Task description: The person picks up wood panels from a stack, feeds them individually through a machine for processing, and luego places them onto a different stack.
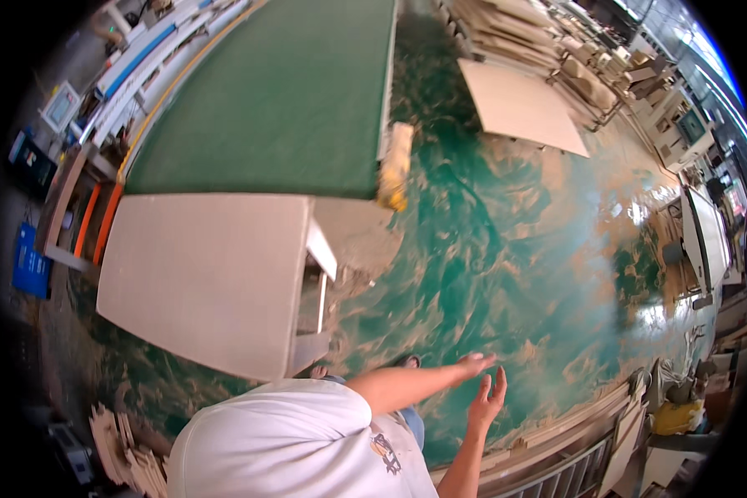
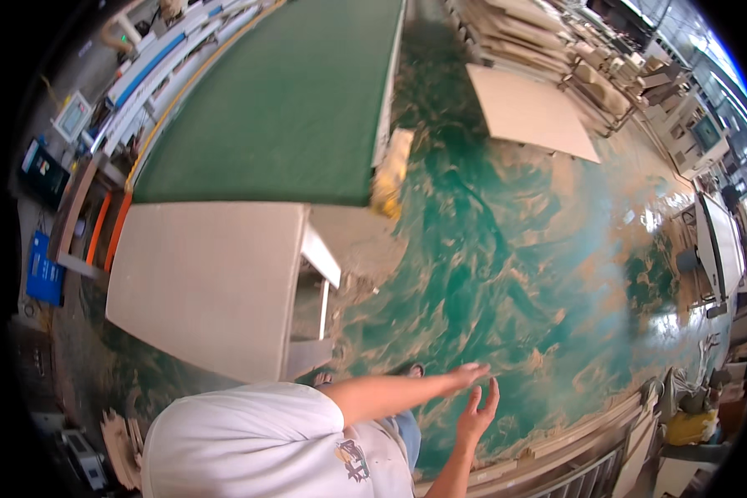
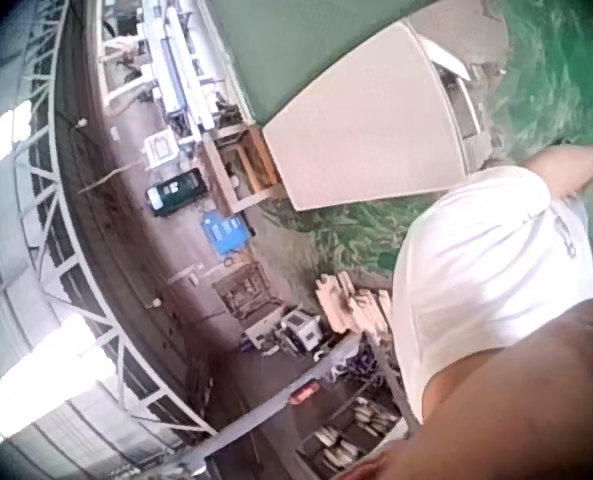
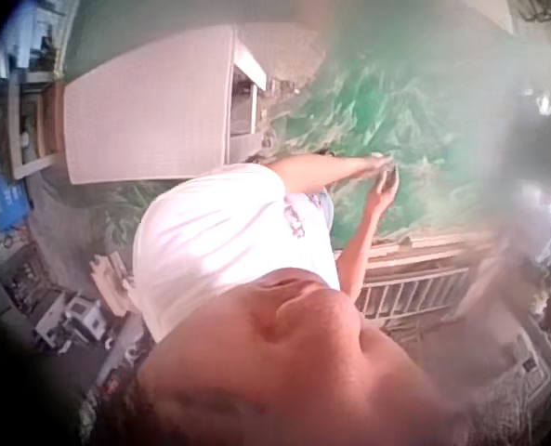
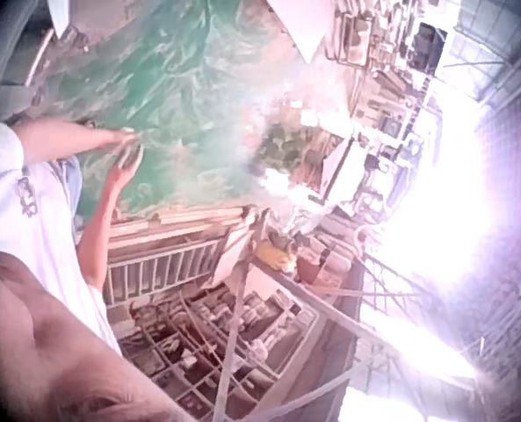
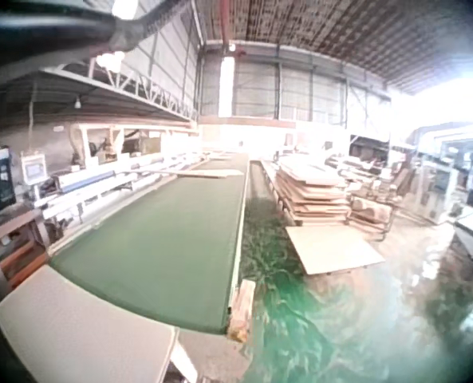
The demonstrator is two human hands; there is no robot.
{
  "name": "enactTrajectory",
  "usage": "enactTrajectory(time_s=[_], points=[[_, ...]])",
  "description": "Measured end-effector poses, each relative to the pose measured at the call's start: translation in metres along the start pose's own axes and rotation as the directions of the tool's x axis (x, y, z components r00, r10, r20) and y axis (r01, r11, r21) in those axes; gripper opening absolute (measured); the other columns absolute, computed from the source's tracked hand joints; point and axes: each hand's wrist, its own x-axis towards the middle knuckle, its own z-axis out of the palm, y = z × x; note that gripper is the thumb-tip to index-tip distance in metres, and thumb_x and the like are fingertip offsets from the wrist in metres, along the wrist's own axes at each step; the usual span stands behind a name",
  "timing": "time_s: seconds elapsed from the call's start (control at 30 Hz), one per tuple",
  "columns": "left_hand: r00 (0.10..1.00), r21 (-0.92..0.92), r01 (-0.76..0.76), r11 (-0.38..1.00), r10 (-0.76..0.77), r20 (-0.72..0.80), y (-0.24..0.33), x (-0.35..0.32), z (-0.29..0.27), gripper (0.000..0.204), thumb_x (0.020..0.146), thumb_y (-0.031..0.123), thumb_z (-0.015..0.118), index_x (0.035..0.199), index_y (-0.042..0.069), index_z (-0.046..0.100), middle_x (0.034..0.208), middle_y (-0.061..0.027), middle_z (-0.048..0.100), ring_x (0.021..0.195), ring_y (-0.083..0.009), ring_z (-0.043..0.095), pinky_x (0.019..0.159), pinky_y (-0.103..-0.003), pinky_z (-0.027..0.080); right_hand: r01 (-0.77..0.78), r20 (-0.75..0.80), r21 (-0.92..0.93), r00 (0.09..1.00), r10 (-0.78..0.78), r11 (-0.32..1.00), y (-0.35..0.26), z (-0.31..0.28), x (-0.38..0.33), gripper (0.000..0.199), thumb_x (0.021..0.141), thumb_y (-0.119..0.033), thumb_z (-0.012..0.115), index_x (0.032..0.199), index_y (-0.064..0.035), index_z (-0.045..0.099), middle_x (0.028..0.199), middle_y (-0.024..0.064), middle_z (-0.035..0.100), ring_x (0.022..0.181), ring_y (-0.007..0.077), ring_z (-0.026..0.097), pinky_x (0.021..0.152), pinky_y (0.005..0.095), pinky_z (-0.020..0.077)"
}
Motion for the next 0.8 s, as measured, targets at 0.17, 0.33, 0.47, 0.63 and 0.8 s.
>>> enactTrajectory(time_s=[0.17,0.33,0.47,0.63,0.8], points=[[1.0,-0.324,0.004,0.946,-0.009,-0.014,0.039,0.082,0.042,0.102,0.089,0.082,0.042,0.157,0.007,0.031,0.164,-0.0128,0.027,0.15,-0.0296,0.025,0.12,-0.044,0.023,0.035,0.088,0.505,0.992,-0.092,0.862,0.029,0.0,0.102,0.05,0.108,-0.028,0.044,0.15,-0.0025,0.041,0.154,0.015,0.043,0.138,0.0251,0.045,0.11,0.0362,0.0373],[0.942,0.099,-0.162,0.982,0.124,0.311,0.222,0.001,0.201,0.084,0.096,0.071,0.044,0.151,0.006,0.042,0.153,-0.014,0.046,0.136,-0.0269,0.049,0.114,-0.039,0.035,-0.662,0.045,0.0,0.749,0.661,0.75,0.308,-0.074,0.13,0.054,0.102,-0.045,0.053,0.122,0.0042,0.061,0.098,0.0095,0.067,0.08,0.0237,0.062,0.07,0.0373,0.0515],[0.809,0.417,-0.585,0.696,0.536,0.241,0.272,0.055,0.129,0.068,0.096,0.062,0.053,0.137,0.007,0.058,0.144,-0.0136,0.055,0.129,-0.0285,0.055,0.11,-0.041,0.04,-0.786,0.43,0.538,0.566,0.704,0.304,0.2,0.021,0.196,0.064,0.101,-0.056,0.046,0.143,-0.009,0.047,0.127,0.0109,0.059,0.114,0.0274,0.057,0.095,0.0454,0.0454],[0.551,0.668,-0.697,0.259,0.79,0.269,0.287,0.177,0.053,0.054,0.097,0.053,0.056,0.133,0.012,0.062,0.14,-0.0149,0.058,0.129,-0.03,0.054,0.107,-0.041,0.043,-0.499,0.466,0.854,0.859,0.212,0.146,0.077,0.042,0.378,0.07,0.101,-0.064,0.037,0.154,-0.0182,0.035,0.15,0.0099,0.045,0.141,0.0292,0.038,0.115,0.052,0.0267],[0.984,-0.071,-0.055,0.996,0.042,-0.175,0.404,0.255,-0.027,0.064,0.101,0.062,0.041,0.147,0.018,0.048,0.148,-0.0104,0.052,0.139,-0.0274,0.045,0.108,-0.052,0.039,-0.422,0.361,0.766,0.907,0.219,0.484,-0.101,0.044,0.517,0.068,0.106,-0.056,0.03,0.157,-0.0116,0.031,0.161,0.0108,0.033,0.15,0.026,0.026,0.122,0.0454,0.0172]])
